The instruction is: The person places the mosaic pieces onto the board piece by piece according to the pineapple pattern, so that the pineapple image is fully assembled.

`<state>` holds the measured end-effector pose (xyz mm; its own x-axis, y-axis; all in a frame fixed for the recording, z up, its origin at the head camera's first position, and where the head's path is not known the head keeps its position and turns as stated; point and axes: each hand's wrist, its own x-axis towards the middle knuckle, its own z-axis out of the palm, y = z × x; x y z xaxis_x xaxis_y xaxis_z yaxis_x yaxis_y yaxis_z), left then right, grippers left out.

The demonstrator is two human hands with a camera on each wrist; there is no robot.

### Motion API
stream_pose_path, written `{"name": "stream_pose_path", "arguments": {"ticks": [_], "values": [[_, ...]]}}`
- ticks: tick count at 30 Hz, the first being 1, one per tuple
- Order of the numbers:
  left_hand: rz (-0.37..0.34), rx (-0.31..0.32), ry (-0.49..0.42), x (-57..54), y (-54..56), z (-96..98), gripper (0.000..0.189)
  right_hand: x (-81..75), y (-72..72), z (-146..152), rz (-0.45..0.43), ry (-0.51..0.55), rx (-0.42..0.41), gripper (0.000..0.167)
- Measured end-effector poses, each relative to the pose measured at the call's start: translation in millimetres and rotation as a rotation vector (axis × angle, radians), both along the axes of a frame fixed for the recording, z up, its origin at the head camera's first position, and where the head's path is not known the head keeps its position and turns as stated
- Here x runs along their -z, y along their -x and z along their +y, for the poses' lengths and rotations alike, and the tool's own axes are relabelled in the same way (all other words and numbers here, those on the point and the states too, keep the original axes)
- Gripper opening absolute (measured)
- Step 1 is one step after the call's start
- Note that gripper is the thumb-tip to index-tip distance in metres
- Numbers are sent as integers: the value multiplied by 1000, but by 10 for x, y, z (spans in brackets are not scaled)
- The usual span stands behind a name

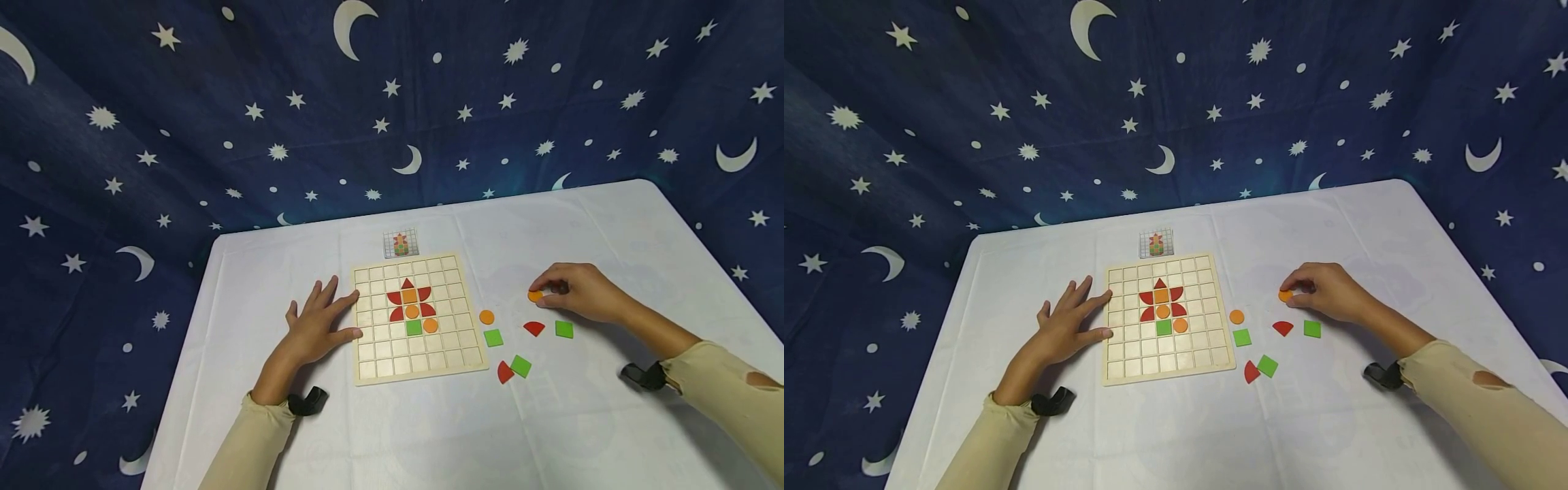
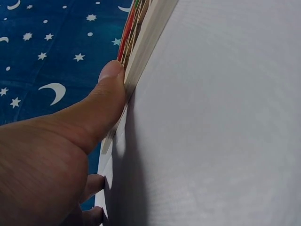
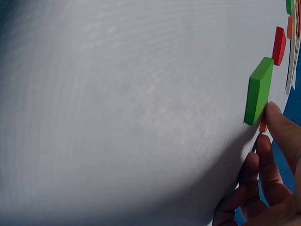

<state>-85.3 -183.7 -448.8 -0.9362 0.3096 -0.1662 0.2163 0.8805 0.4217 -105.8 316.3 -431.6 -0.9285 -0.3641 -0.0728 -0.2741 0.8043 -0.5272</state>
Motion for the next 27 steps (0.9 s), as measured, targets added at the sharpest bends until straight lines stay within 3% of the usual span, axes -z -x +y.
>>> {"name": "stream_pose_path", "arguments": {"ticks": [7, 13, 19, 27], "values": [[-3, 2, 10, 7, 8, 3, 79, 9, 20, -35, -10, -12, 35, 29], [-2, 0, 9, 1, 3, 5, 79, 1, 57, -100, -16, 27, 47, 22], [-13, -6, 6, 2, 5, 4, 79, -2, 123, -337, -132, 152, 78, 14], [-19, -9, 15, 9, 10, 8, 80, -85, 169, -946, -348, 326, 53, 14]]}}
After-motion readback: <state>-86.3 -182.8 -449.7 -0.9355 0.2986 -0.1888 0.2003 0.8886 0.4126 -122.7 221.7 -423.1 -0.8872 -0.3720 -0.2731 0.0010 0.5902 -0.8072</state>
